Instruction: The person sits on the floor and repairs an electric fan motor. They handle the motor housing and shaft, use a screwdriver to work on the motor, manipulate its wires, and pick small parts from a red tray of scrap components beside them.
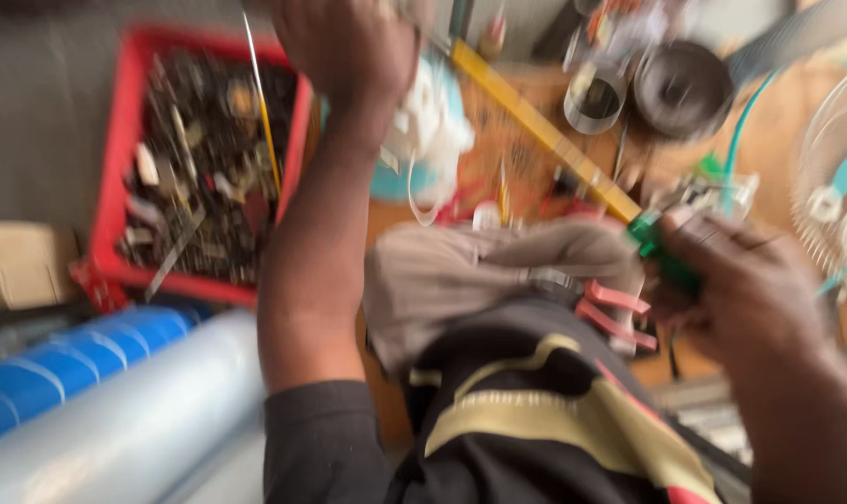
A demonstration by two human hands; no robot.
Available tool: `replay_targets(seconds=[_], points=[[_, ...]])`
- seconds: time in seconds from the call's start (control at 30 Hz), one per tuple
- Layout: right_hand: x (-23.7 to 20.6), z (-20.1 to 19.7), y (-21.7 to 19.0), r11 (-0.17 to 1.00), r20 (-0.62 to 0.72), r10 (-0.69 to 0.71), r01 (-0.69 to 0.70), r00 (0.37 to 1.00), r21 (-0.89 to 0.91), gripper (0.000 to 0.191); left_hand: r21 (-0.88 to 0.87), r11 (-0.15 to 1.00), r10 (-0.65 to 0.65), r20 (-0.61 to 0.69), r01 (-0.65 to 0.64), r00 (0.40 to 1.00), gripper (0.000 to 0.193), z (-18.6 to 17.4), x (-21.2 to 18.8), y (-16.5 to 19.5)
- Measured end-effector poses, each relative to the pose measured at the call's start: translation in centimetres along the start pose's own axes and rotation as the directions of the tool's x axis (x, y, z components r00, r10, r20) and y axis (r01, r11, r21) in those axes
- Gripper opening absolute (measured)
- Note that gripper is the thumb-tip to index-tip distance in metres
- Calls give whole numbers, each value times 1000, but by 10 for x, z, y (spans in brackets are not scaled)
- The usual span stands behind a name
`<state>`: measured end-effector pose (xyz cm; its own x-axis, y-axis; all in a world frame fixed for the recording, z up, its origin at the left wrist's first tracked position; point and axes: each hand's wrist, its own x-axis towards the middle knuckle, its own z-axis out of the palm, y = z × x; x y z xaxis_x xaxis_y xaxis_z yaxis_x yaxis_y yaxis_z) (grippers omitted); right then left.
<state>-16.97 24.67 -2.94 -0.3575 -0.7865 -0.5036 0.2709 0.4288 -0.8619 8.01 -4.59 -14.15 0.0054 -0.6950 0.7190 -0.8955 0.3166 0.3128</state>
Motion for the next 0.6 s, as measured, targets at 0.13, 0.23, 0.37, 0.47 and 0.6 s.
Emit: replay_targets(seconds=[0.13, 0.23, 0.37, 0.47, 0.6], points=[[13, -11, -11, 1000, 160, -6, 3, 987, 19, 35, -120, 991, -46, 65, 54, 997, 30, -10, 18, 15], [10, -4, -21, 945, 125, -39, 77, 991, -317, 43, -117, 991, -50, 160, 69, 986, 35, -8, 22, 20], [-2, 7, -27, 546, 261, -540, 569, 800, -615, 42, -92, 993, -61, 193, 80, 979, 35, 6, 22, 17], [-8, 11, -16, 193, 316, -794, 709, 519, -678, 30, -112, 994, 3, 134, 12, 991, 31, 12, 21, 14], [-9, 10, -9, 30, 419, -764, 675, 491, -737, 36, -104, 992, -51, 150, 67, 987, 27, 13, 23, 17]])
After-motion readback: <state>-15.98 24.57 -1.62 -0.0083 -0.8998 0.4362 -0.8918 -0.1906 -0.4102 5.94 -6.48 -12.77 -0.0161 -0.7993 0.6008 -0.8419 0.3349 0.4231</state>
